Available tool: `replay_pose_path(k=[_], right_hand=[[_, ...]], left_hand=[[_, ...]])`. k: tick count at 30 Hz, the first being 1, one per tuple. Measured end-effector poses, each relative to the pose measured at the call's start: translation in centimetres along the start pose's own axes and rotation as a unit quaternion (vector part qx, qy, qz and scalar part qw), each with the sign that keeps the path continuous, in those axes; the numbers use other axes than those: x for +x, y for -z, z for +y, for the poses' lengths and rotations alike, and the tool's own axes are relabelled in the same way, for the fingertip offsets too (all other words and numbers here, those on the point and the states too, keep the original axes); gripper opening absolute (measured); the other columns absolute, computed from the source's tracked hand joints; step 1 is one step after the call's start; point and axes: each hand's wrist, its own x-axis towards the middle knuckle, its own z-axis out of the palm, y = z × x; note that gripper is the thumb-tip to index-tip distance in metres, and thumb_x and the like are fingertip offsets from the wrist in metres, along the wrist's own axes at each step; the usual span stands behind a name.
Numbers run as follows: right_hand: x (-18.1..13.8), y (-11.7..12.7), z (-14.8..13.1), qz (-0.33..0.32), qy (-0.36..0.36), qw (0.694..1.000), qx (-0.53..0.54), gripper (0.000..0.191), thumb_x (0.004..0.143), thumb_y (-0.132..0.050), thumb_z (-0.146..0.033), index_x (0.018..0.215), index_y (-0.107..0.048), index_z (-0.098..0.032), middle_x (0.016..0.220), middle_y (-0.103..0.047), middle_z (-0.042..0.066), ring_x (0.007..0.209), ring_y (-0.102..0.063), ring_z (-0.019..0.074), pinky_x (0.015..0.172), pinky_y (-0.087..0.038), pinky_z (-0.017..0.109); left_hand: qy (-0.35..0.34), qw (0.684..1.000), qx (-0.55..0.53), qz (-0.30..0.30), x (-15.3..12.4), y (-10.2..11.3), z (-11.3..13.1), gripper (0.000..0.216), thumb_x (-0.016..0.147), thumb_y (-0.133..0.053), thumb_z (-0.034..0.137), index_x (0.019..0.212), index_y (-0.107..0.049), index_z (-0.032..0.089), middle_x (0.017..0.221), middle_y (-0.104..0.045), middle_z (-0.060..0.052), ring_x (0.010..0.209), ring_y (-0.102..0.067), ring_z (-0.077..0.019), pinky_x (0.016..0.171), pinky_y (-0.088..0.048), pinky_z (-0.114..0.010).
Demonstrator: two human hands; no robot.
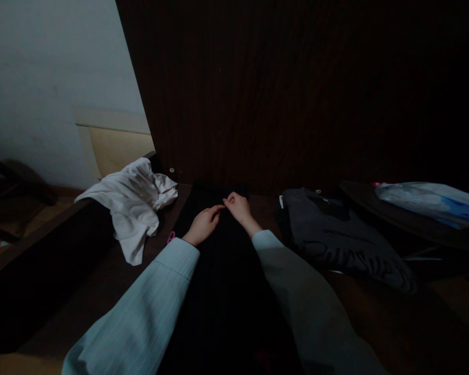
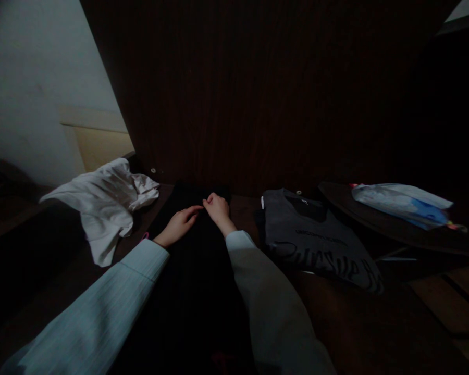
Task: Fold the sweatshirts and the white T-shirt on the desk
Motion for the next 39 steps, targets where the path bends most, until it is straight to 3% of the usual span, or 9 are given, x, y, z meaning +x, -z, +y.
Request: replay_pose_path(k=[39], right_hand=[[0.01, 0.03, 0.05, 0.0, 0.004, 1.0, 0.0, 0.016, 0.075, -0.053, -0.031, 0.063, -0.052, -0.02, 0.064, -0.059, -0.002, 0.06, -0.052, 0.0108, 0.054, -0.032, 0.02]], left_hand=[[0.001, 1.0, 0.006, 0.001, 0.05, -0.08, -0.06, 0.036, 0.079, -0.04, 0.014, 0.112, -0.054, 0.019, 0.104, -0.063, -0.004, 0.093, -0.059, -0.0165, 0.086, -0.044, -0.03]])
